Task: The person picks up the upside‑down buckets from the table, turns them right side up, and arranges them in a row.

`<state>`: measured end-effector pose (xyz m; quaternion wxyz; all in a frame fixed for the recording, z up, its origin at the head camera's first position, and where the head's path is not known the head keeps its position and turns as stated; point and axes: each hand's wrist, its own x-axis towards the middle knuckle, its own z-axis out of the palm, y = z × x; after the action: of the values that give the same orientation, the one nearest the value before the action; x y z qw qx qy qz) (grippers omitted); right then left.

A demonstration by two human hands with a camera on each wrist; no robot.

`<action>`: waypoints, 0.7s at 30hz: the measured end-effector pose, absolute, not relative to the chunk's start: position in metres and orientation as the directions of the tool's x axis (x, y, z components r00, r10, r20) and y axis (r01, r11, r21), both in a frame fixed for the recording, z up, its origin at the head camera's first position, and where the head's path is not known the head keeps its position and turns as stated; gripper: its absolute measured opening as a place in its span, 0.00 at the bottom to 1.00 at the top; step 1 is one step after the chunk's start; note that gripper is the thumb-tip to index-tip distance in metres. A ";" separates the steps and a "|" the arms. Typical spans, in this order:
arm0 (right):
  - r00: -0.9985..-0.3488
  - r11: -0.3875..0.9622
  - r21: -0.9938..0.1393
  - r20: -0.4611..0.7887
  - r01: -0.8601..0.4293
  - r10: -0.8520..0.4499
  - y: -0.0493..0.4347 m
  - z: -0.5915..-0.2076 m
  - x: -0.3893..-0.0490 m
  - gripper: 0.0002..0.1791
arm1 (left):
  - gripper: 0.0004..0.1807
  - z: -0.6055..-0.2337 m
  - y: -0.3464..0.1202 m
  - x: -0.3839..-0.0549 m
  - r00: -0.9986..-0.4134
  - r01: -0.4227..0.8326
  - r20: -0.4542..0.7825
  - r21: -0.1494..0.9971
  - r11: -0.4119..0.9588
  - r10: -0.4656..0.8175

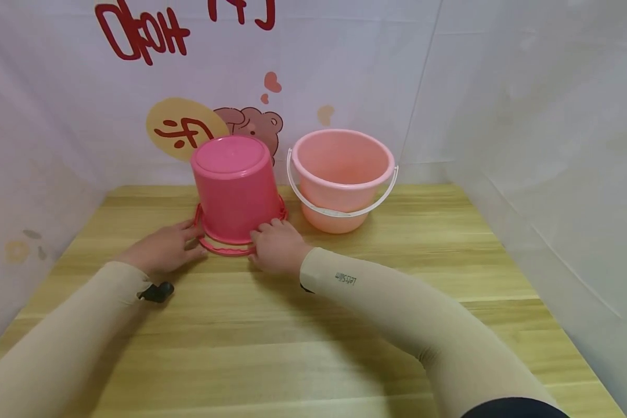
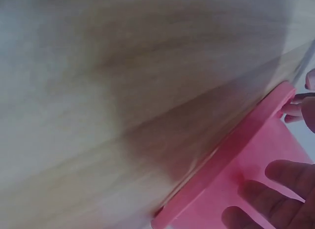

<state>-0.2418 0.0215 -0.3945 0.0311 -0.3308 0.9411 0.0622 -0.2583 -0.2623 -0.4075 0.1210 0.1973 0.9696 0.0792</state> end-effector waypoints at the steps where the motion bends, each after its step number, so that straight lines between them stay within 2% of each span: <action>1: -0.783 0.777 0.093 -0.108 -0.622 -0.613 0.021 -0.396 -0.243 0.32 | 0.42 -0.408 -0.263 -0.258 -0.891 0.367 -0.206 0.200 0.909 0.405; 14: -0.788 0.781 0.120 -0.174 -0.612 -0.591 0.013 -0.407 -0.252 0.32 | 0.37 -0.410 -0.257 -0.260 -0.902 0.378 -0.155 0.172 0.910 0.403; 21: -0.785 0.776 0.144 -0.211 -0.614 -0.582 0.013 -0.411 -0.255 0.35 | 0.37 -0.415 -0.255 -0.264 -0.903 0.381 -0.169 0.108 0.918 0.394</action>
<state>-0.2554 0.0131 -0.4110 0.0774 -0.3184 0.9392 0.1028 -0.2641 -0.2547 -0.4146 0.0941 0.1987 0.9749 0.0365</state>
